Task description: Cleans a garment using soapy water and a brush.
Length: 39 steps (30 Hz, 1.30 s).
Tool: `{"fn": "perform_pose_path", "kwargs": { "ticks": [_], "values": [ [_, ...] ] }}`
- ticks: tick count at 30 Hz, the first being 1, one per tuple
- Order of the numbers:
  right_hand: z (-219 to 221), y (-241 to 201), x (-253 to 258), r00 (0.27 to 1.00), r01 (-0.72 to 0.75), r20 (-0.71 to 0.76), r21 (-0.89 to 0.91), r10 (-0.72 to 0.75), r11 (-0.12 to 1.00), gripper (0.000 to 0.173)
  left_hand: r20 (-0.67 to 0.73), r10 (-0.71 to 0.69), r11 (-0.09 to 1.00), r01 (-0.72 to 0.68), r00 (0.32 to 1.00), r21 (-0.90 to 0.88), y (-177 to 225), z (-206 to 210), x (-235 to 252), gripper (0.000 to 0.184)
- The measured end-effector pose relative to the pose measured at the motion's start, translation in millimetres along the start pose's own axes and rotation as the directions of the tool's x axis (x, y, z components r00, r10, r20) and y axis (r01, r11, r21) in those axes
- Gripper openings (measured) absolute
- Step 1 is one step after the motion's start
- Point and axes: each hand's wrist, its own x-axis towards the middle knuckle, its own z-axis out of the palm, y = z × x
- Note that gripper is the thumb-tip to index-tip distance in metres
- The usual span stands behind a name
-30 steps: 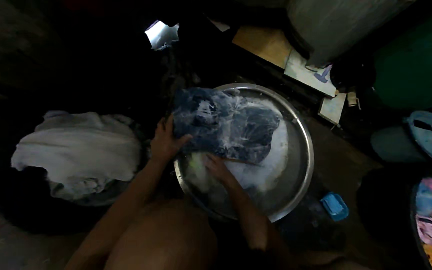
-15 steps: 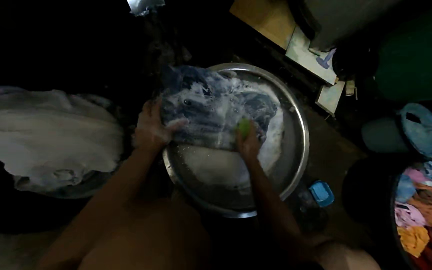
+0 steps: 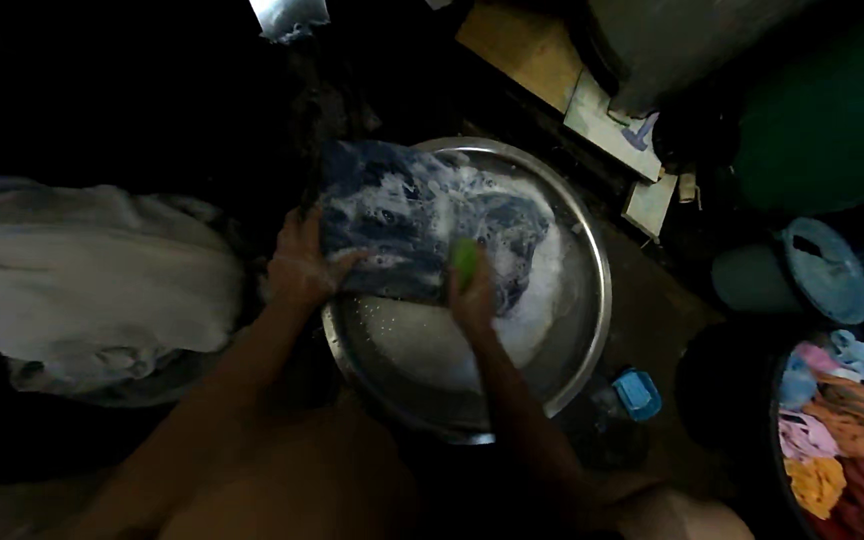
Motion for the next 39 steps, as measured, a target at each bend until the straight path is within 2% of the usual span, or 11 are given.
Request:
{"fn": "perform_pose_path", "kwargs": {
  "ticks": [4, 10, 14, 17, 20, 23, 29, 32, 35, 37, 39],
  "values": [
    [52.2, -67.2, -16.8, 0.893, 0.43, 0.114, 0.081, -0.437, 0.899, 0.064, 0.02, 0.035, 0.999, -0.034, 0.999, -0.004, -8.0, -1.2, -3.2, 0.087],
    [-34.8, 122.0, 0.5, 0.993, -0.08, 0.07, -0.244, 0.1, 0.967, 0.062, 0.025, -0.028, 1.0, 0.028, 0.999, 0.005, 2.1, -1.3, -3.0, 0.097],
    [-4.2, 19.7, -6.1, 0.985, 0.175, -0.013, 0.028, -0.174, 0.984, 0.065, 0.0, 0.019, 1.0, -0.019, 1.0, 0.002, -0.8, 1.9, -1.3, 0.095],
    [44.7, -59.7, -30.2, 0.893, 0.423, 0.123, 0.093, -0.432, 0.901, 0.061, 0.023, 0.022, 0.999, -0.022, 0.999, -0.029, -4.0, -2.7, -3.8, 0.084],
    [36.8, 13.1, -18.9, 0.964, 0.255, 0.091, -0.047, -0.25, 0.966, 0.055, 0.05, -0.013, 1.0, 0.014, 0.999, -0.021, -0.4, -7.8, 3.4, 0.093],
    [-30.5, 122.5, -13.9, 0.991, -0.061, 0.101, -0.253, 0.089, 0.966, 0.062, 0.039, -0.019, 0.999, 0.02, 0.999, -0.028, -0.1, -3.1, -5.0, 0.096],
    [-132.2, 88.9, 28.9, 0.717, -0.175, 0.54, -0.471, 0.44, 0.864, 0.062, 0.028, 0.006, 0.998, -0.004, 1.0, -0.057, -7.1, -1.7, -0.6, 0.096],
    [-89.8, 104.2, 4.7, 0.516, -0.014, 0.617, -0.687, 0.594, 0.727, 0.056, -0.007, 0.027, 0.98, -0.028, 1.0, -0.198, -15.1, -3.7, -1.0, 0.074],
    [-25.4, 72.3, -33.6, 0.403, 0.06, 0.759, -0.58, 0.512, 0.812, 0.044, -0.036, 0.038, 0.966, -0.046, 0.999, -0.256, -15.4, -5.0, 0.1, 0.06],
    [1.5, 34.6, -47.2, 0.395, -0.036, 0.818, -0.441, 0.418, 0.897, 0.042, -0.054, 0.038, 0.967, -0.05, 0.998, -0.249, -15.9, -2.3, -1.1, 0.057],
    [15.1, -2.1, -47.8, 0.528, -0.206, 0.835, -0.05, 0.154, 0.977, 0.04, -0.067, 0.027, 0.966, -0.043, 0.997, -0.256, -16.7, -0.6, -1.7, 0.055]
  ]
}}
